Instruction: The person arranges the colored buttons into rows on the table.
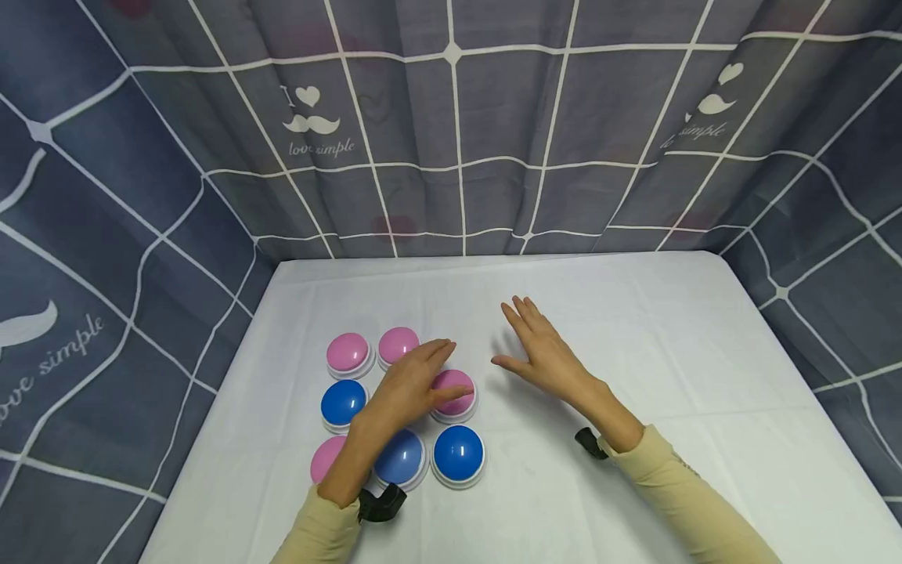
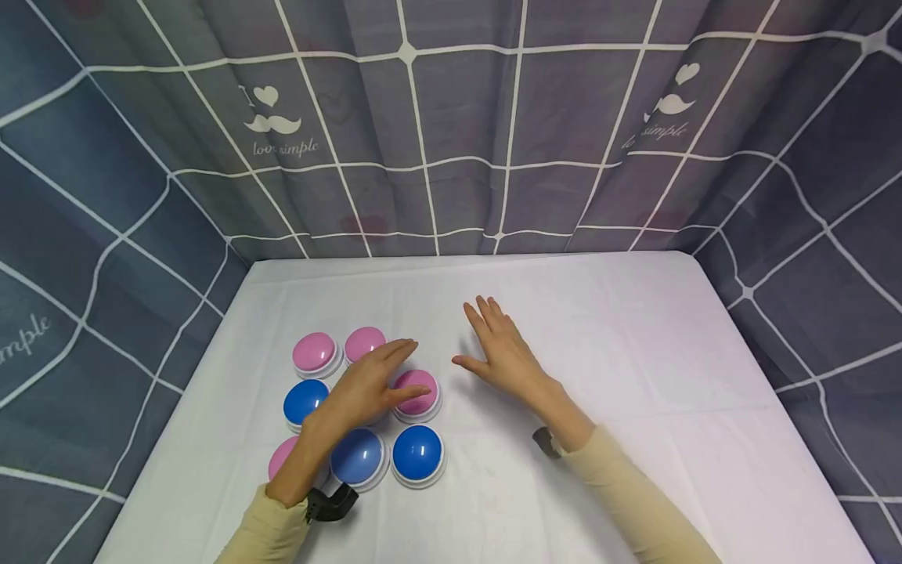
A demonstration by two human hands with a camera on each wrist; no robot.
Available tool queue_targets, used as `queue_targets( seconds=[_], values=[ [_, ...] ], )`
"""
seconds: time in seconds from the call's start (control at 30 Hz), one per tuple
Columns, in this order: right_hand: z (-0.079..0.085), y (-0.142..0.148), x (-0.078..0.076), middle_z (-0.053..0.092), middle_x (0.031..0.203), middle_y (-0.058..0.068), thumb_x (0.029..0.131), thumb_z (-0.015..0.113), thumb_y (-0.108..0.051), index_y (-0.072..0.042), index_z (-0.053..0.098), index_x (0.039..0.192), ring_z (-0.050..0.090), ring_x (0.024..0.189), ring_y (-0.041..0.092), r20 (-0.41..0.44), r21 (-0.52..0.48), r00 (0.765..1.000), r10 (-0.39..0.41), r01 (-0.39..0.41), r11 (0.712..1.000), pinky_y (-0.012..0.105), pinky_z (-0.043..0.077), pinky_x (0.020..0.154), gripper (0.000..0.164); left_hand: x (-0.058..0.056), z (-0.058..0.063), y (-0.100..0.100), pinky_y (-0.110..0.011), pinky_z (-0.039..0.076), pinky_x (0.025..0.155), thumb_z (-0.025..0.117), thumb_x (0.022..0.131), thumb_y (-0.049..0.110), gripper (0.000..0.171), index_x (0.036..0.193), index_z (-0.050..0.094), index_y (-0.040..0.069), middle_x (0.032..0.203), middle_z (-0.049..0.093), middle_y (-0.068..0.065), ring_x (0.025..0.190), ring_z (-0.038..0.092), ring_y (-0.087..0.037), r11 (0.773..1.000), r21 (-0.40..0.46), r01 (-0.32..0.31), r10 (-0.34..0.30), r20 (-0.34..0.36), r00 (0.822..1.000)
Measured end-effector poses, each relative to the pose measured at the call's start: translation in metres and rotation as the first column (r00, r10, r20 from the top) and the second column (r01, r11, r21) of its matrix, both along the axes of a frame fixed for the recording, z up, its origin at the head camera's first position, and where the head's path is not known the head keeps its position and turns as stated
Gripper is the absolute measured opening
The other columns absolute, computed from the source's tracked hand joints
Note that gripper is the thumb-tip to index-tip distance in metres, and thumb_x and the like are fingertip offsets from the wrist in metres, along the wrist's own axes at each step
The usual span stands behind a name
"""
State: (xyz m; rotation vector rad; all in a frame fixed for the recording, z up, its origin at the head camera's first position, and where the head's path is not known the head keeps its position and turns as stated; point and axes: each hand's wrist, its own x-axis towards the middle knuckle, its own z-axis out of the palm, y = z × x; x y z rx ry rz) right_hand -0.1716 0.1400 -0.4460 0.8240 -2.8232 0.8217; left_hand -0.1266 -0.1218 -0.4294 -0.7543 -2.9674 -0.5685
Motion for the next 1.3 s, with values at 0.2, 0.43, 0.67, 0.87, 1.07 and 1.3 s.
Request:
queue_targets(
  seconds=[0.2, 0.43, 0.67, 0.87, 1.07, 1.3],
  values=[
    [-0.006, -0.015, 0.008, 0.036, 0.155, 0.017, 0.086, 0.077, -0.040, 0.000, 0.036, 0.151, 0.032, 0.143, 0.031, 0.057, -0.040, 0.991, 0.117, -0.115, 0.993, 0.048, 0.030, 0.114, 0.086, 0.001, -0.004, -0.006, -0.049, 0.036, 0.110, 0.080, 0.081, 0.045, 0.077, 0.142, 0.054, 0.007, 0.141, 0.053, -0.012, 0.133, 0.046, -0.032, 0.998, -0.019, 0.066, -0.064, 0.086, 0.994],
    [-0.022, -0.029, 0.017, 0.048, 0.147, 0.017, 0.081, 0.083, -0.036, 0.001, 0.044, 0.146, 0.043, 0.136, 0.033, 0.107, -0.041, 0.962, 0.251, -0.248, 0.968, 0.046, 0.035, 0.112, 0.084, 0.001, -0.011, -0.011, -0.048, 0.042, 0.106, 0.085, 0.078, 0.035, 0.077, 0.140, 0.054, 0.003, 0.139, 0.054, -0.014, 0.130, 0.049, -0.033, 0.993, -0.010, 0.114, -0.111, 0.167, 0.980],
    [-0.037, -0.041, 0.021, 0.050, 0.145, 0.017, 0.080, 0.084, -0.028, 0.003, 0.044, 0.145, 0.044, 0.136, 0.031, 0.170, -0.077, 0.929, 0.330, -0.321, 0.944, 0.046, 0.035, 0.112, 0.083, 0.002, -0.015, -0.011, -0.047, 0.040, 0.108, 0.087, 0.076, 0.026, 0.079, 0.142, 0.051, 0.001, 0.138, 0.055, -0.015, 0.130, 0.049, -0.033, 0.992, 0.003, 0.126, -0.124, 0.210, 0.970],
    [-0.042, -0.045, 0.023, 0.053, 0.142, 0.014, 0.081, 0.084, -0.024, 0.003, 0.045, 0.144, 0.049, 0.132, 0.027, 0.163, -0.089, 0.923, 0.347, -0.337, 0.937, 0.042, 0.037, 0.110, 0.079, 0.002, -0.017, -0.011, -0.046, 0.039, 0.109, 0.088, 0.075, 0.023, 0.079, 0.142, 0.051, 0.002, 0.138, 0.055, -0.015, 0.130, 0.049, -0.033, 0.993, 0.003, 0.120, -0.118, 0.213, 0.970],
    [-0.043, -0.047, 0.023, 0.056, 0.139, 0.012, 0.080, 0.084, -0.023, 0.003, 0.046, 0.143, 0.051, 0.129, 0.026, 0.158, -0.103, 0.927, 0.341, -0.328, 0.939, 0.041, 0.040, 0.109, 0.077, 0.000, -0.019, -0.012, -0.044, 0.041, 0.107, 0.088, 0.076, 0.019, 0.077, 0.141, 0.051, 0.002, 0.136, 0.056, -0.013, 0.127, 0.051, -0.030, 0.991, 0.004, 0.131, -0.129, 0.212, 0.969],
    [-0.044, -0.047, 0.023, 0.058, 0.136, 0.013, 0.080, 0.085, -0.024, 0.003, 0.049, 0.141, 0.054, 0.126, 0.025, 0.128, -0.094, 0.932, 0.338, -0.328, 0.940, 0.040, 0.042, 0.107, 0.076, -0.001, -0.021, -0.014, -0.042, 0.043, 0.105, 0.086, 0.078, 0.018, 0.074, 0.141, 0.051, 0.002, 0.134, 0.056, -0.012, 0.124, 0.054, -0.028, 0.989, 0.049, 0.137, -0.145, 0.228, 0.963]
  ],
)
